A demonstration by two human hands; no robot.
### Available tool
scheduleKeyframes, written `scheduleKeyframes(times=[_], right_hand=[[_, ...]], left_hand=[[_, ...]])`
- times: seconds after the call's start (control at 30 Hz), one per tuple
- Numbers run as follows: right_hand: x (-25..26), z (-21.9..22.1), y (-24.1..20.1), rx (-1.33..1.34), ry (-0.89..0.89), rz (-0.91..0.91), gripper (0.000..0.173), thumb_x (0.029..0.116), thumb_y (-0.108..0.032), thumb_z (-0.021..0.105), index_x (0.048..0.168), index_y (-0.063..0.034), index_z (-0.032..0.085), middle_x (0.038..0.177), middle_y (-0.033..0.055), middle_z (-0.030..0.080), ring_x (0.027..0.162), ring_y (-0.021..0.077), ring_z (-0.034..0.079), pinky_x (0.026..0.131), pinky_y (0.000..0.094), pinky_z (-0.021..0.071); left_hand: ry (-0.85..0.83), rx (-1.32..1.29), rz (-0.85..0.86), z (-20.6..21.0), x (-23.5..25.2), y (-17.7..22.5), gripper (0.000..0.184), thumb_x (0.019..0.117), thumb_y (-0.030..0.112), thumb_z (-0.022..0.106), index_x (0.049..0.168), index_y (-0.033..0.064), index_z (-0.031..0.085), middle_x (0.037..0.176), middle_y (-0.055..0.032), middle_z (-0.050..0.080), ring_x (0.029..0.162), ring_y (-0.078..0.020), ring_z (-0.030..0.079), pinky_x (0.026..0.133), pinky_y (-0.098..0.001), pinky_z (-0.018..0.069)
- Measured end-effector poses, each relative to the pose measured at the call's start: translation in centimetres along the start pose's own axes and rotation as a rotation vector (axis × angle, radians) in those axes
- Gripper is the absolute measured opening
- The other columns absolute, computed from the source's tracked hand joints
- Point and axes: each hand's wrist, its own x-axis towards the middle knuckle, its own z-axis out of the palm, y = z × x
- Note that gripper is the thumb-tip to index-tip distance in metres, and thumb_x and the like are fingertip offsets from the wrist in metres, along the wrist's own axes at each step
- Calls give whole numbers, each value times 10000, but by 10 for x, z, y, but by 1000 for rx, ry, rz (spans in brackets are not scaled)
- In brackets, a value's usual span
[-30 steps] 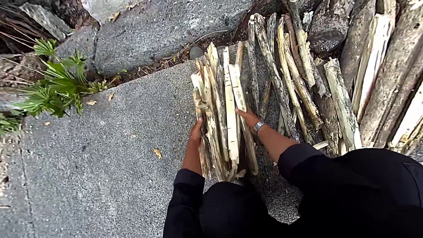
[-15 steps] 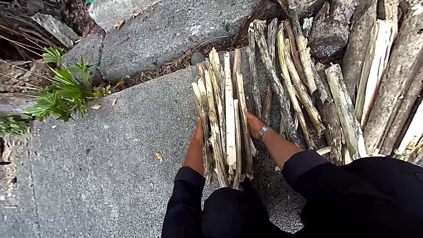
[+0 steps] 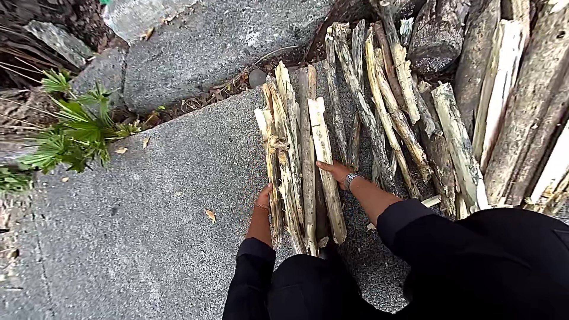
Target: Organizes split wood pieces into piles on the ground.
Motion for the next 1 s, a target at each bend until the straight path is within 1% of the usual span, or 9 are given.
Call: scheduleKeyframes(times=[0.1, 0.2, 0.27, 0.37, 0.43, 0.5, 0.57, 0.8, 1.0], right_hand=[[-5, -2, -2, 87, -20, 35, 816, 889, -613, 714, 1465, -71, 514, 1361, 204, 621, 1256, 311, 607, 1040, 511, 511], [-12, -10, 5, 310, -111, -59, 613, 984, -582, 561, 1368, -104, 577, 1157, 131, 705, 1044, 228, 691, 883, 439, 587], [-15, -13, 7, 425, -144, -131, 577, 1005, -573, 474, 1340, -115, 577, 1080, 106, 717, 963, 199, 703, 830, 419, 600], [-13, -13, 10, 529, -163, -154, 584, 1037, -584, 405, 1348, -119, 573, 1083, 112, 719, 969, 212, 705, 832, 436, 601], [-15, -16, 11, 584, -135, -159, 568, 1059, -557, 371, 1355, -115, 569, 1099, 120, 719, 982, 223, 708, 838, 444, 602], [-19, -18, 15, 635, -65, -156, 544, 1087, -517, 343, 1351, -102, 578, 1102, 124, 722, 987, 224, 711, 841, 443, 604], [-22, -15, 18, 656, -26, -168, 499, 1107, -463, 330, 1377, -105, 551, 1122, 120, 709, 1005, 209, 700, 851, 427, 598], [-32, -3, 9, 563, -164, -96, 480, 1087, -468, 406, 1344, -90, 556, 1046, 128, 716, 932, 215, 718, 805, 408, 617], [-28, -22, 30, 613, -129, -249, 492, 1101, -411, 259, 1366, -85, 515, 1070, 76, 706, 962, 132, 693, 839, 343, 598]], left_hand=[[-62, -21, 9, 12, -4, 7, 857, 563, 703, 866, 1137, 105, 644, 893, -23, 761, 819, -113, 744, 770, -321, 630], [-87, -10, 38, 22, -9, 12, 831, 569, 710, 869, 1113, 122, 648, 892, -1, 763, 818, -85, 739, 778, -289, 623], [-95, -14, 44, 29, -8, 14, 872, 577, 725, 862, 1153, 110, 639, 908, 1, 763, 834, -79, 736, 790, -282, 620], [-41, -48, 85, 37, -12, 10, 856, 700, 721, 776, 1229, 76, 581, 934, -3, 760, 865, -73, 735, 799, -279, 620], [-37, -76, 143, 44, -15, 9, 856, 785, 776, 653, 1253, 64, 577, 968, -26, 761, 904, -92, 736, 825, -301, 622], [-100, -120, 166, 41, -10, 9, 962, 699, 900, 617, 1233, 100, 650, 1007, -52, 777, 949, -131, 748, 866, -348, 624], [-148, -150, 152, 34, 0, 11, 966, 670, 915, 616, 1218, 121, 665, 1012, -52, 778, 949, -135, 749, 859, -349, 626], [-167, -176, 169, 27, 12, 6, 945, 706, 903, 593, 1249, 132, 648, 1028, -55, 772, 960, -133, 744, 858, -351, 624], [-246, -240, 183, 41, 13, -4, 940, 663, 908, 619, 1227, 158, 684, 1059, -48, 776, 994, -143, 745, 892, -369, 619]])
